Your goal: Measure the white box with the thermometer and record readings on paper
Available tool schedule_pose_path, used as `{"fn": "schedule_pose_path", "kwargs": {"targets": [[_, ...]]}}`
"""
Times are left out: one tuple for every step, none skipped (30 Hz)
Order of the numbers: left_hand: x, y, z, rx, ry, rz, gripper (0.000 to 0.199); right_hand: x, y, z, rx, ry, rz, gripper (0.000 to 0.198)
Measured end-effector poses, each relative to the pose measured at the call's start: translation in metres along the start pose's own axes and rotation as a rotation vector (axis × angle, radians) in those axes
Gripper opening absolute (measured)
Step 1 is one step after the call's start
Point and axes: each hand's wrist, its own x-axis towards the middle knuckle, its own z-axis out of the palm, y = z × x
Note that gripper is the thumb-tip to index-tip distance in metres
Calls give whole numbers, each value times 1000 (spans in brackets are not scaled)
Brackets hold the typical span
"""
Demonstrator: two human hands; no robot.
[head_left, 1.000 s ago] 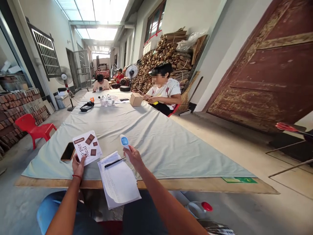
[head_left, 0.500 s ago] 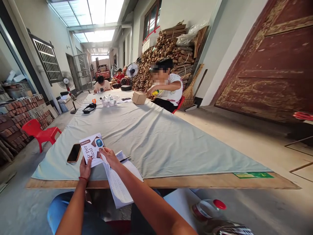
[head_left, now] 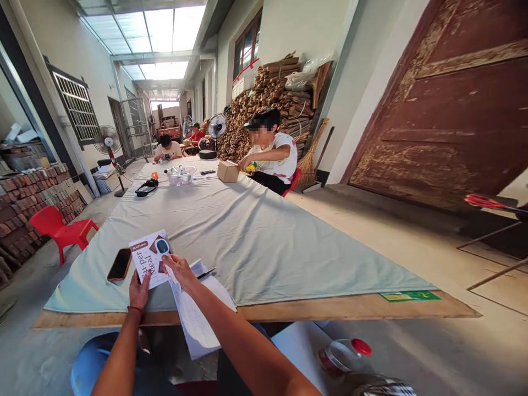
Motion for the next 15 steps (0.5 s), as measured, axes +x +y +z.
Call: {"fn": "schedule_pose_path", "kwargs": {"targets": [[0, 0, 0, -6, -2, -1, 66, 0, 0, 0, 3, 3, 2, 56], [0, 0, 0, -13, -4, -2, 67, 0, 0, 1, 6, 7, 2, 56], [0, 0, 1, -20, -6, -5, 67, 0, 0, 1, 7, 11, 0, 57], [0, 0, 1, -25, -7, -8, 67, -1, 1, 1, 6, 14, -4, 57], [1, -1, 1, -28, -7, -13, 68, -1, 1, 2, 2, 17, -10, 57], [1, -2, 0, -29, -7, -17, 68, -1, 1, 3, -3, 19, -14, 56], [2, -3, 0, -28, -6, -23, 68, -2, 1, 3, -7, 22, -16, 56], [2, -4, 0, -26, -5, -28, 68, -2, 0, 4, -8, 24, -13, 56], [3, -4, 0, -23, -4, -32, 68, -3, 0, 6, -5, 25, -10, 56], [4, -5, 0, -20, -3, -34, 68, -4, -2, 7, -1, 24, -8, 56], [4, -6, 0, -17, -4, -36, 67, -5, -3, 8, 2, 21, -6, 55], [5, -6, 0, -17, -6, -35, 66, -7, -5, 8, 2, 21, -6, 55], [5, -6, 0, -17, -8, -35, 65, -9, -8, 7, -3, 23, -8, 54], [4, -6, 0, -18, -10, -34, 63, -12, -10, 6, -14, 34, -12, 52], [4, -6, 0, -19, -8, -34, 62, -15, -13, 3, -27, 50, -18, 51]]}}
